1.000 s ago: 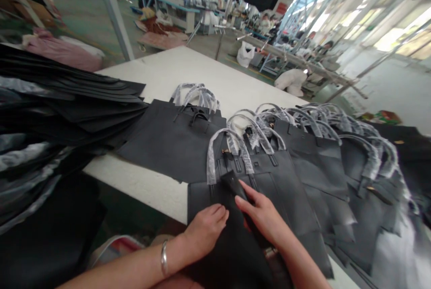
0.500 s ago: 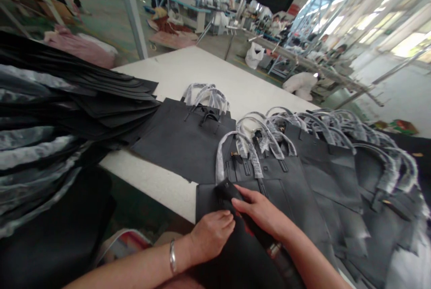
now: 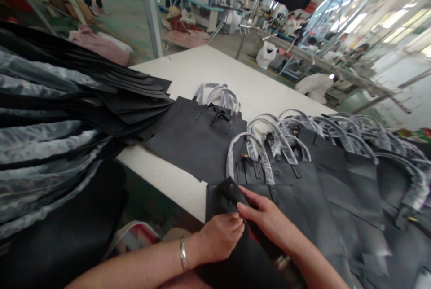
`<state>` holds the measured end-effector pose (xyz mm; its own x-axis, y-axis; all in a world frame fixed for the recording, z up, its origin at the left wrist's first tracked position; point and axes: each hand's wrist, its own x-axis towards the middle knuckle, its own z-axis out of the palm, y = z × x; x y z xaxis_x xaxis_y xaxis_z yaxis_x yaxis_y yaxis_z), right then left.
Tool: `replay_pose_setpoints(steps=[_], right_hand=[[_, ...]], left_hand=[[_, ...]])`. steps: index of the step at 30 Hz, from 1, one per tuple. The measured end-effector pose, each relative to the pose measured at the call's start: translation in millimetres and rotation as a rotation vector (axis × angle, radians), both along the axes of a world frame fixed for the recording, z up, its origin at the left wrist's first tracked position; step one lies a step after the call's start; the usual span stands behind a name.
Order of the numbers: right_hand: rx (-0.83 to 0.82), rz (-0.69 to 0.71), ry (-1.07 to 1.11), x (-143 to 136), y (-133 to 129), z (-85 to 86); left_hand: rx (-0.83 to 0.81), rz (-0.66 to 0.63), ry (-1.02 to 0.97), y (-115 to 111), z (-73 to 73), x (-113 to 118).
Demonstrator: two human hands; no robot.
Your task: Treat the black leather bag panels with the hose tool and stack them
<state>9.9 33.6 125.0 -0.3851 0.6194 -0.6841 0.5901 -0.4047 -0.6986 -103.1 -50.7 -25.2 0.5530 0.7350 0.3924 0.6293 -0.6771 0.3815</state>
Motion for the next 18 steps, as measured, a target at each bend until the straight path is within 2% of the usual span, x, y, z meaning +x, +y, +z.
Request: replay_pose_setpoints(steps=[2,5,9,11,16,18], right_hand=[[-0.069,0.071,-0.024,-1.1,-7.3,1.6],[-0.110,0.119,-0.005,-11.1,-8.8,-6.7],[-0.051,0.148,0.069,-31.4,1.9,-16.3],[-0.030,0.192,0.061,-34.8,4.6,-13.3],[-0.164,0.216,-0.029,-26.5,-0.3,-4.3],[-0.099,0.218,-0.023,-29.5,0.0,-8.8]], left_hand=[[-0.055,0.018,-0.005,-0.7,-4.0,1.7],[-0.132,0.009,-0.011,-1.3,-8.9,4.3],[-0.166,-0.011,-0.046,-0.4,-8.5,5.6],[-0.183,-0.002,-0.055,-0.1,-8.0,5.6],[-0.194,0.007,-0.032,0.8,-10.7,6.3],[-0.164,0.004,-0.013,1.4,-9.4,7.0]])
